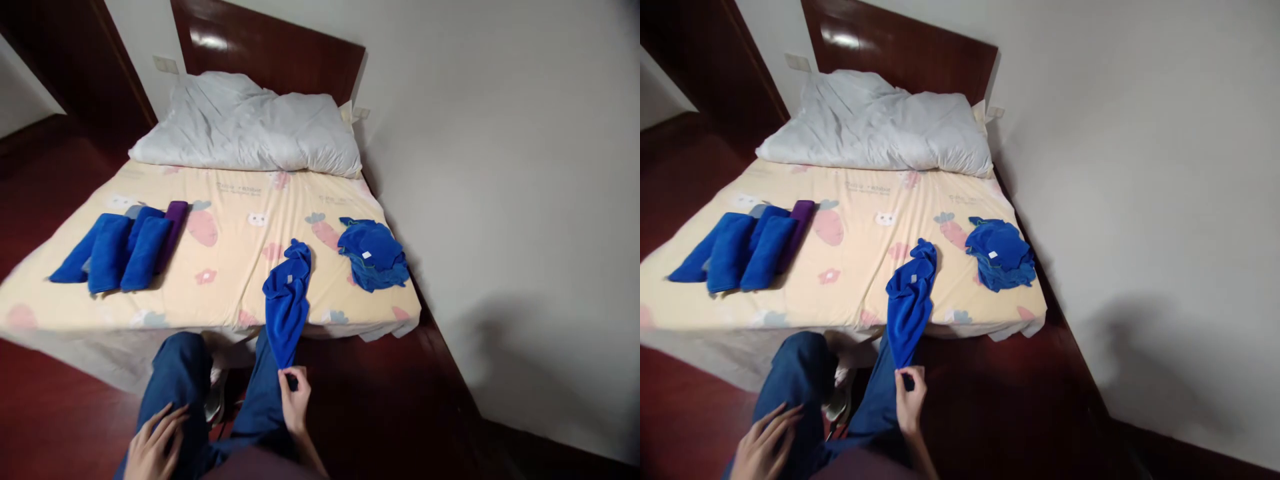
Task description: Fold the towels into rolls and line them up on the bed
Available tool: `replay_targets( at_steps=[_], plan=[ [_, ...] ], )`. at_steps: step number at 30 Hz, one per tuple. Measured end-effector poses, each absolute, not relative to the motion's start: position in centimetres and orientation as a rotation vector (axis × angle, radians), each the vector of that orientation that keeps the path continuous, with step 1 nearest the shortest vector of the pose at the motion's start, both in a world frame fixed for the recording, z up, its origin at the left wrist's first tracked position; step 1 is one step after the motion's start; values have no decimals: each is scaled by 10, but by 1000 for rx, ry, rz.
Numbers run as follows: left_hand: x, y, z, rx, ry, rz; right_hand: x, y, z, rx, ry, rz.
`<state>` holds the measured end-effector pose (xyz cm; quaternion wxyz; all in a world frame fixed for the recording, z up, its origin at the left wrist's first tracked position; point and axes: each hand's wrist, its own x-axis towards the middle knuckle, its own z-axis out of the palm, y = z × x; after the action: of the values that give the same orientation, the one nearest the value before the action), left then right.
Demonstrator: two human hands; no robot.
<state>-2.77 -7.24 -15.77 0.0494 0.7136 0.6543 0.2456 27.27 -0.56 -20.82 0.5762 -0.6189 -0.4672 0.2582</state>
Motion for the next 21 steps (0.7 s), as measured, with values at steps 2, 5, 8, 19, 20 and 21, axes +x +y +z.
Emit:
replay_targets(
  at_steps=[2,5,8,19,20,21],
  plan=[
    [-25,-71,-155,2186,1844,701,285,2,-173,-1353,-1248,574],
    [-5,-60,-144,2160,1668,673,310,21,-130,-1245,-1509,488],
    [21,-52,-125,2202,1498,728,322,29,-96,-1184,-1715,394],
    [29,-51,-75,2432,1148,867,211,-60,-88,-829,-2186,710],
    [25,-52,-75,2457,1098,812,203,-66,-93,-852,-2189,741],
    [20,-54,-76,2469,1061,768,197,-72,-98,-870,-2189,762]
  ],
)
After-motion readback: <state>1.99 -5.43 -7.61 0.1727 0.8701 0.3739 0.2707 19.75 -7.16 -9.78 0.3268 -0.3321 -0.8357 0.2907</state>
